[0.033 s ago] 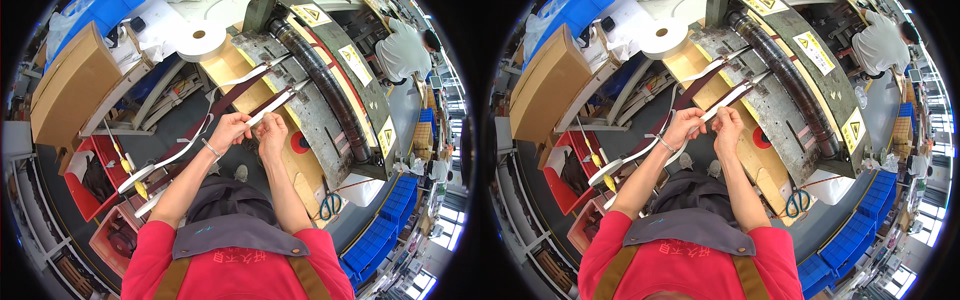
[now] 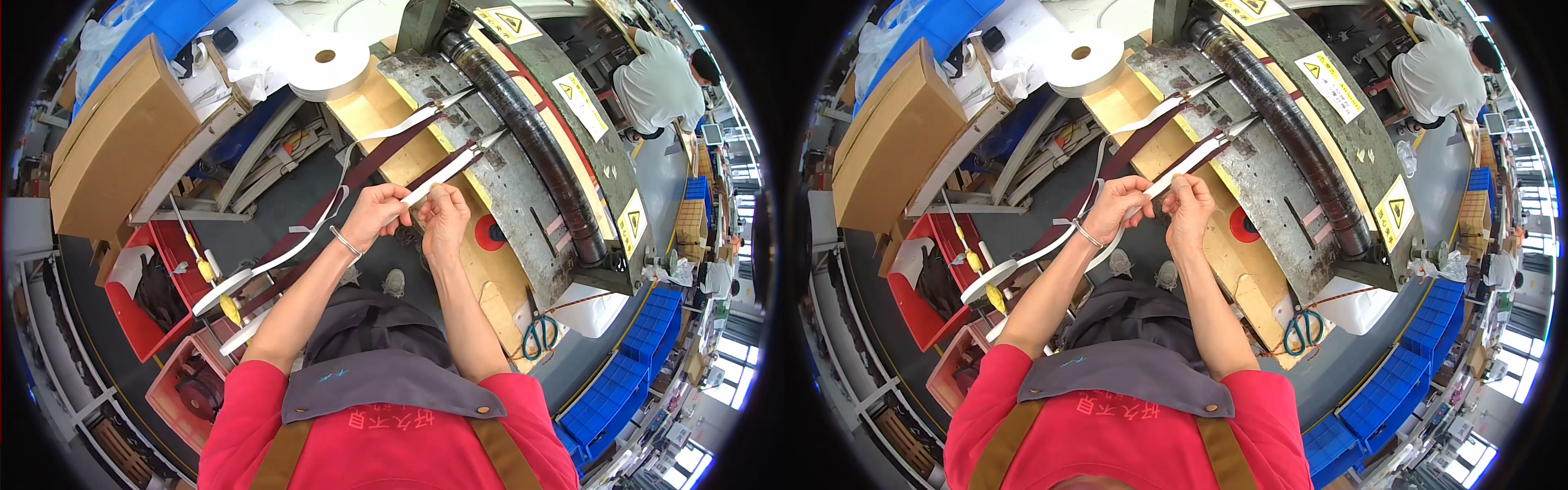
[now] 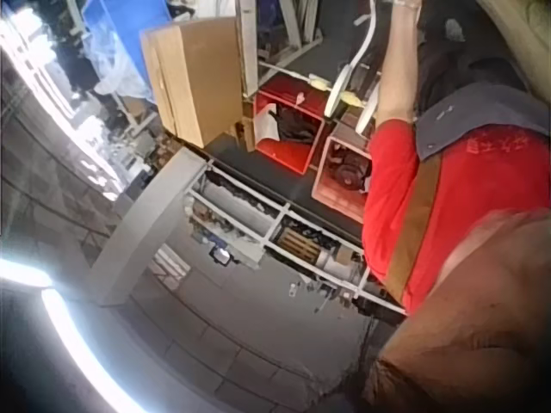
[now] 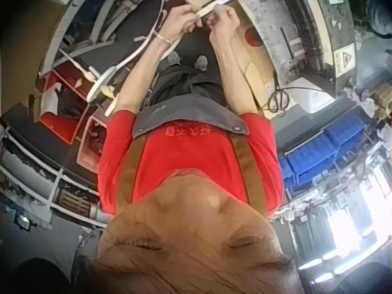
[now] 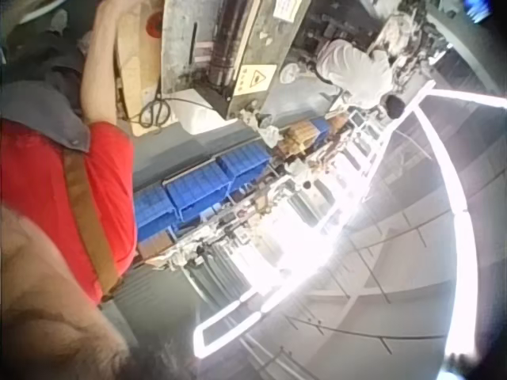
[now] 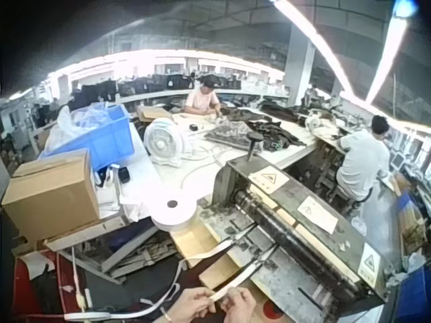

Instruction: The person handles white rolls of material, unrolls them, and cuts sections using scissors. They then attach these white strips to a maroon strap assembly, threading them through yellow plastic guides and securing them with a white cloth. The process involves repetitive cutting, threading, and fastening actions.

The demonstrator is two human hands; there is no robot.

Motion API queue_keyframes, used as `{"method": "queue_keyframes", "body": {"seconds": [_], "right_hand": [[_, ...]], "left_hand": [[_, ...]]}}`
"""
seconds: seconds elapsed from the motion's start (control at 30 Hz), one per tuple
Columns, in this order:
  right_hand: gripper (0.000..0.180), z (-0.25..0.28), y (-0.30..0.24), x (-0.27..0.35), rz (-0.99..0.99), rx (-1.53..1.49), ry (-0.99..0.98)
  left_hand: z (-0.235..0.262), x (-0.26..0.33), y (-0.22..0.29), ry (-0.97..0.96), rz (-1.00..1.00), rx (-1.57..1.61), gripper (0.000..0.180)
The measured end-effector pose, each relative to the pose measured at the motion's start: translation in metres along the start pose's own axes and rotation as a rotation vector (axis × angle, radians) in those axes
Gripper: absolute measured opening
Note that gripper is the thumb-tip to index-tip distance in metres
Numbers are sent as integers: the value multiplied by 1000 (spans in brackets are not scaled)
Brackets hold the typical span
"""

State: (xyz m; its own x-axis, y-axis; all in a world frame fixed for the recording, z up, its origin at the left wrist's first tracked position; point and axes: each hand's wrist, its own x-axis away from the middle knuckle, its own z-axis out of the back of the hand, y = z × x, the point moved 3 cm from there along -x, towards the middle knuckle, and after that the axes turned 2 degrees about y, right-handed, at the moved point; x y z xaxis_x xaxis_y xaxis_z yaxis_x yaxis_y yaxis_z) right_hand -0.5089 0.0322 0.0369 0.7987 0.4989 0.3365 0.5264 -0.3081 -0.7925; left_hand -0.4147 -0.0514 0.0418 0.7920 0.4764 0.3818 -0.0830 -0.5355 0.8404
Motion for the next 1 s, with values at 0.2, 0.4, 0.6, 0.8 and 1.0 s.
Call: {"method": "queue_keyframes", "body": {"seconds": [0.2,0.4,0.6,0.8,1.0], "right_hand": [[7,1,2,-1,-9,-9,-23],[7,3,4,-2,-13,12,-27],[5,2,5,-3,25,42,-29],[5,0,2,-1,70,83,-20],[4,1,2,-4,127,141,-15]], "left_hand": [[0,0,-1,5,4,16,17],[0,1,2,-8,-5,30,17],[0,0,3,-29,-2,6,14],[-5,-9,6,-5,37,37,14],[-10,-20,12,58,31,-93,15]]}}
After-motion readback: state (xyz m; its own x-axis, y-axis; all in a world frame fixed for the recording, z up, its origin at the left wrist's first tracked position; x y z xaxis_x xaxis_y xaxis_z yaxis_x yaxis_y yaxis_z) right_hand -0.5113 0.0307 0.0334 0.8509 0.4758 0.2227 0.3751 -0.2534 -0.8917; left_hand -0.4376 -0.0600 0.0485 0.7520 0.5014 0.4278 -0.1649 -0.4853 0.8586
